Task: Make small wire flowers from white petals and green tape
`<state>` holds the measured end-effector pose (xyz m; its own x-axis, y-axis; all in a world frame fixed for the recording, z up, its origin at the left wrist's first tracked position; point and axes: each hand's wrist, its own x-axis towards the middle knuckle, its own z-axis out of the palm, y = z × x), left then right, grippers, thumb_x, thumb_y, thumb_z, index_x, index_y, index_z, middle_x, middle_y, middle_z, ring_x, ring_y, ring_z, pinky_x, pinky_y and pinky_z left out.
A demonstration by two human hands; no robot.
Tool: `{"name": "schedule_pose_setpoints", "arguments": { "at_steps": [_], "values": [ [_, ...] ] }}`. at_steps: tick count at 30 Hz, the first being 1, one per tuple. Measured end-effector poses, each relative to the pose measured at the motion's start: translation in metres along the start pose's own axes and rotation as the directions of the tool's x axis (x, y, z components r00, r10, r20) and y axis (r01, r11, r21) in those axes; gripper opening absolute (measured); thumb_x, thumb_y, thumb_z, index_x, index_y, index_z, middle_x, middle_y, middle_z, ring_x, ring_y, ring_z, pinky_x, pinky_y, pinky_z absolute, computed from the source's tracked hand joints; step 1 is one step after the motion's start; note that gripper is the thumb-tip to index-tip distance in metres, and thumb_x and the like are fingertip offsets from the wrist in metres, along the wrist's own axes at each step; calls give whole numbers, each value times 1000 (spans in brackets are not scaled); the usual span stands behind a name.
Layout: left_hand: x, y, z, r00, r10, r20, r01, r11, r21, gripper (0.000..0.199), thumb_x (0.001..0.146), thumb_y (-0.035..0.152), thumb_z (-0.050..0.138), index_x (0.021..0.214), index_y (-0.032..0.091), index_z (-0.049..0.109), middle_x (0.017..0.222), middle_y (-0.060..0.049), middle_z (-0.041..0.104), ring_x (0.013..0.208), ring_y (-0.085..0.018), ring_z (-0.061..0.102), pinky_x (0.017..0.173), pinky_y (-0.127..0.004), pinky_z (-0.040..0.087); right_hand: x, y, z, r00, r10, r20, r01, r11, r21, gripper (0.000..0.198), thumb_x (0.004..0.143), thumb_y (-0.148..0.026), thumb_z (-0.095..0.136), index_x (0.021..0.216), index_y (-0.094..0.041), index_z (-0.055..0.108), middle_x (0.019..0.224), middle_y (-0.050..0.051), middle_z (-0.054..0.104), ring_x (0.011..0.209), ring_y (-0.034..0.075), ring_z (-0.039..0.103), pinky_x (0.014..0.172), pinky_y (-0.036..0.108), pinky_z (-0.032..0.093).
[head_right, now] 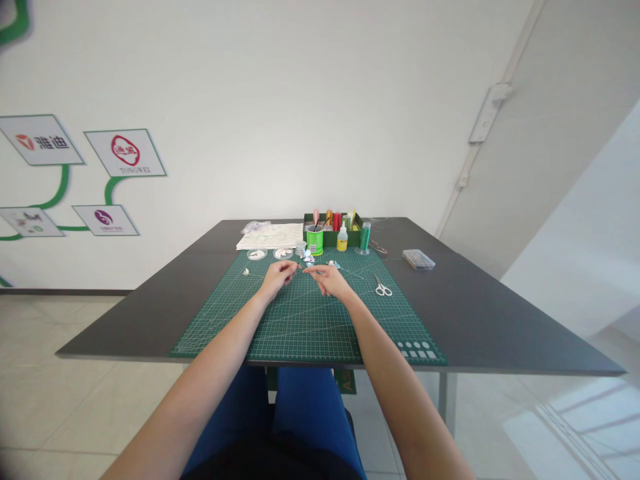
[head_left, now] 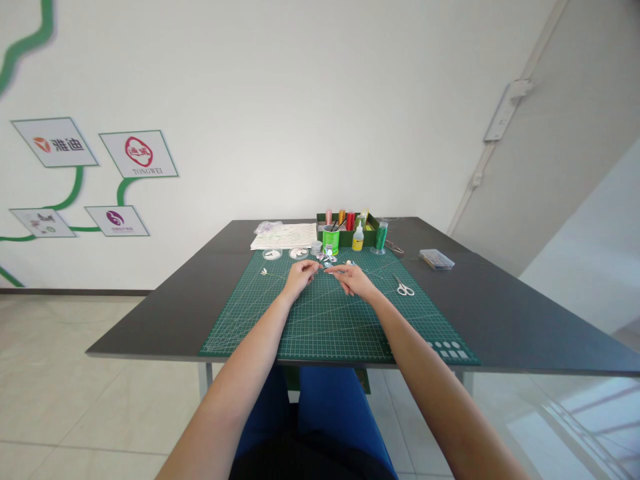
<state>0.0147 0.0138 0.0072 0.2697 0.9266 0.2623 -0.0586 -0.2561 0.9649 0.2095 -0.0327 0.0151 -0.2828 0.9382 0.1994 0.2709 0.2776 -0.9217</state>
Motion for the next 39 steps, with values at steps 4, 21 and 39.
{"name": "schedule_pose_setpoints", "arguments": {
  "at_steps": [4, 21, 39],
  "values": [
    [0, 1, 1, 1000, -7, -12, 7, 1000, -14, 32, 72, 41, 73, 83, 12, 70, 60, 0, 55, 47, -7, 45, 39, -19, 30, 1, 2, 0, 1000, -1, 14, 0, 1000, 7, 48, 87, -40, 53, 120, -8, 66, 34, -8, 46, 27, 7, 34, 34, 17, 27],
    [1, -1, 2, 999, 54, 7, -54, 998, 9, 29, 71, 38, 74, 82, 13, 63, 64, 1, 60, 41, -5, 40, 40, -19, 29, 1, 3, 0, 1000, 1, 9, -1, 1000, 6, 49, 86, -40, 53, 120, -7, 66, 34, -8, 46, 27, 7, 34, 33, 17, 27],
    [2, -4, -2, 998, 39, 55, -43, 996, 75, 44, 80, 53, 63, 87, 11, 74, 62, -1, 55, 47, -7, 37, 47, -21, 25, -1, -1, 0, 1000, 1, -7, -2, 1000, -23, 47, 86, -39, 52, 119, -8, 66, 35, -8, 46, 27, 7, 34, 34, 18, 27]
  ]
}}
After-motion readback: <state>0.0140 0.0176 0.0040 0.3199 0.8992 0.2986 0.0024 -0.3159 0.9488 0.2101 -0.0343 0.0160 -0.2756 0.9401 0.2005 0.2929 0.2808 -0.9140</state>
